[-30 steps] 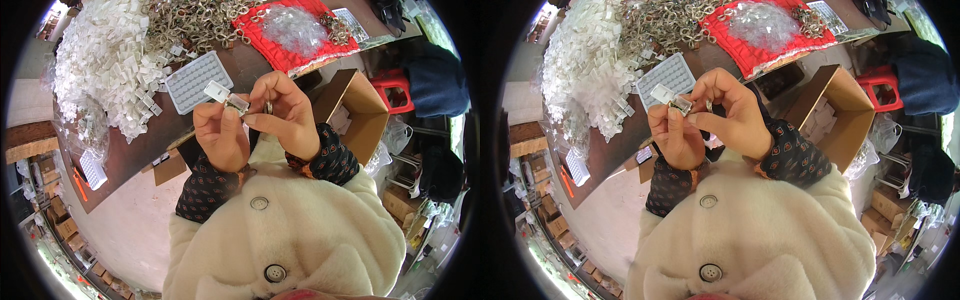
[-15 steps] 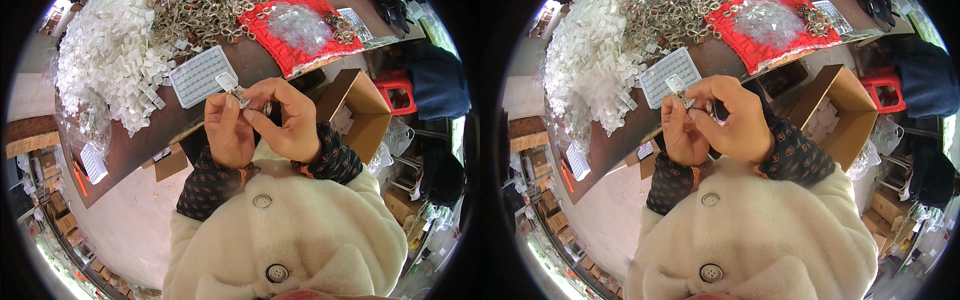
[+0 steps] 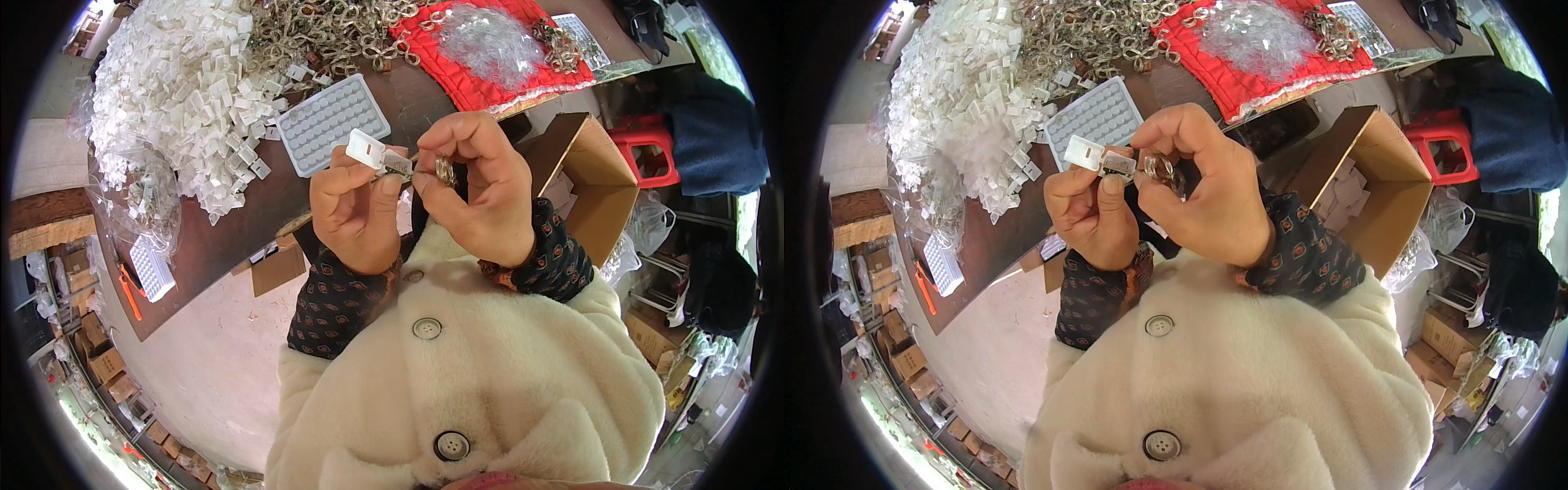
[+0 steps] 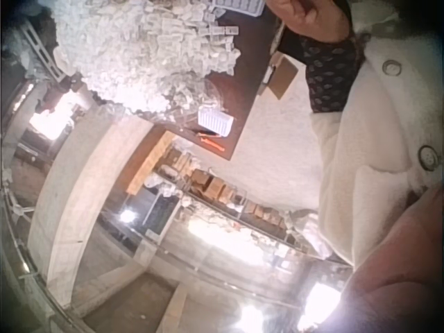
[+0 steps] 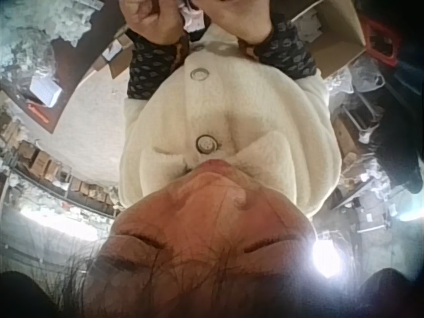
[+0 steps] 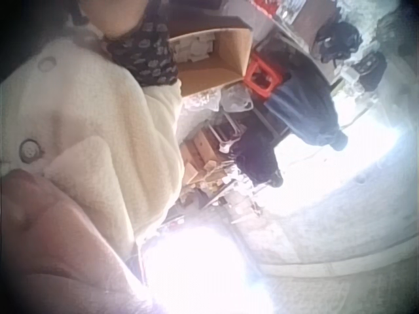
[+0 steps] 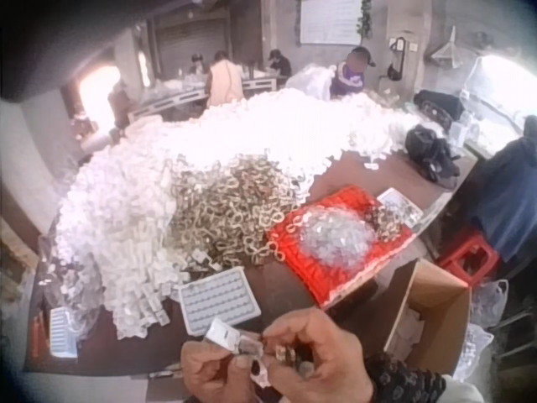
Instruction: The person repeatedly picks small white plastic housings and metal contacts from a table, inserts the contacts into the housings, and tests each assembly by pressing a button that lights a small bulb. Completed units are placed into a red pouch on the table.
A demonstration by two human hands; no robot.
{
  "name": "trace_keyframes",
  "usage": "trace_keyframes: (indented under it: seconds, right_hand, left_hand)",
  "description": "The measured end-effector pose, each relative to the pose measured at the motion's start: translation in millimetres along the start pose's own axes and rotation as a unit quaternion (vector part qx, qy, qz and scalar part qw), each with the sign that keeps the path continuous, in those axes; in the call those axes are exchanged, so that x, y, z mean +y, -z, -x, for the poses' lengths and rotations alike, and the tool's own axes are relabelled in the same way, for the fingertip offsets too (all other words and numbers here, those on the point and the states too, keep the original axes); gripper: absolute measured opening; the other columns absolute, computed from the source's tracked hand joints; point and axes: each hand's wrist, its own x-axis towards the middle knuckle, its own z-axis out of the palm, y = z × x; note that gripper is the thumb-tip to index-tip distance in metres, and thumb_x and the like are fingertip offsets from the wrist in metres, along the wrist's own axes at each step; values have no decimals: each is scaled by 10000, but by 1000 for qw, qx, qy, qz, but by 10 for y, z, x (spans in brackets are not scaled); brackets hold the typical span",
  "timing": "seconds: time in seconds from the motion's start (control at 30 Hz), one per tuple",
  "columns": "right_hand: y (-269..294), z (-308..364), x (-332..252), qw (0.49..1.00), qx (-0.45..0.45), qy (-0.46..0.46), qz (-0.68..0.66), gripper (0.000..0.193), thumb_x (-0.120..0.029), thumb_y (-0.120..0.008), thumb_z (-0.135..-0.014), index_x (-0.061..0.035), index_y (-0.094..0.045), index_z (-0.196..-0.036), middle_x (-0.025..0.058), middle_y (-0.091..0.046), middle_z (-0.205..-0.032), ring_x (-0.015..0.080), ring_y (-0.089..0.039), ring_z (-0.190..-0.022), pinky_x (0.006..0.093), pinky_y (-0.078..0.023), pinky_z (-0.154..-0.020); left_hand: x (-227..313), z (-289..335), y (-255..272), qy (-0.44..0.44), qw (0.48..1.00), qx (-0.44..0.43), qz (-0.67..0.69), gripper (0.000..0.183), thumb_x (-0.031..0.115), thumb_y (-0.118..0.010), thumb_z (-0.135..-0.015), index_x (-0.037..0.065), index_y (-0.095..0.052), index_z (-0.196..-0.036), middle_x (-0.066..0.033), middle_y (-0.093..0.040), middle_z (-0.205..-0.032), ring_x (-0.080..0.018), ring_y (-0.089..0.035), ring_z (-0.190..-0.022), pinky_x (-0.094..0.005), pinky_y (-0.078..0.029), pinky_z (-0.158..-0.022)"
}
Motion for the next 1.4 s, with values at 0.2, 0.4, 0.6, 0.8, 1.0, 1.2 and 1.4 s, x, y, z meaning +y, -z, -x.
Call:
trace_keyframes:
  seconds: [0.2, 0.4, 0.6, 0.8, 1.0, 1.2, 1.4]
  right_hand:
    - [-23, 7, -6, 999, -10, -32, -35, 315, 149, -630, -801, -13, -515, -1046, 24, -564, -957, 77, -547, -864, 234, -448, -804]
    - [-114, 19, 32, 999, -8, -19, -28, 336, 132, -643, -808, -13, -505, -1078, 25, -575, -941, 74, -550, -852, 232, -453, -785]
    - [-92, 8, 40, 1000, 4, -18, -17, 362, 140, -639, -800, -6, -499, -1100, 41, -583, -946, 84, -556, -856, 234, -454, -781]
    - [-96, 35, 7, 995, 28, 52, 86, 357, 139, -623, -802, -4, -499, -1105, 50, -583, -950, 96, -560, -857, 237, -453, -782]
    - [-48, 10, 24, 999, 1, -29, -37, 338, 125, -653, -827, -11, -503, -1098, 44, -579, -958, 97, -551, -880, 249, -441, -822]
    - [-104, -12, 150, 998, -21, -14, -54, 325, 85, -678, -830, -18, -534, -1102, 54, -614, -978, 102, -562, -856, 269, -451, -835]
    - [-72, -16, 196, 943, -36, 206, 258, 291, -10, -705, -750, -26, -645, -1035, 95, -647, -962, 235, -635, -831, 382, -467, -885]
  left_hand:
    - [-30, 19, -2, 13, 999, 33, 21, 252, -42, -634, -912, 48, -478, -1090, -205, -647, -1083, -247, -640, -994, -368, -503, -904]
    - [-70, 84, -19, 72, 987, 97, 108, 213, -25, -596, -940, 53, -479, -1100, -203, -658, -1107, -242, -653, -1014, -382, -506, -932]
    - [-56, 93, -34, 31, 996, 74, 29, 182, -18, -533, -973, 65, -448, -1111, -227, -645, -1117, -250, -638, -1020, -398, -506, -929]
    - [-18, 81, -45, 8, 999, 37, 12, 209, -6, -557, -962, 56, -436, -1121, -242, -632, -1126, -262, -635, -1033, -401, -499, -941]
    - [-68, 84, -1, -16, 999, 42, 22, 215, 25, -569, -966, 58, -439, -1134, -229, -629, -1121, -253, -632, -1024, -408, -495, -939]
    - [-106, 110, -6, 85, 978, 89, 170, 150, 66, -521, -1005, 92, -506, -1152, -171, -632, -1136, -225, -616, -1013, -381, -502, -906]
    - [-66, 151, 44, 159, 947, 103, 259, 184, 22, -576, -968, 88, -512, -1128, -183, -667, -1104, -230, -645, -1003, -385, -508, -905]
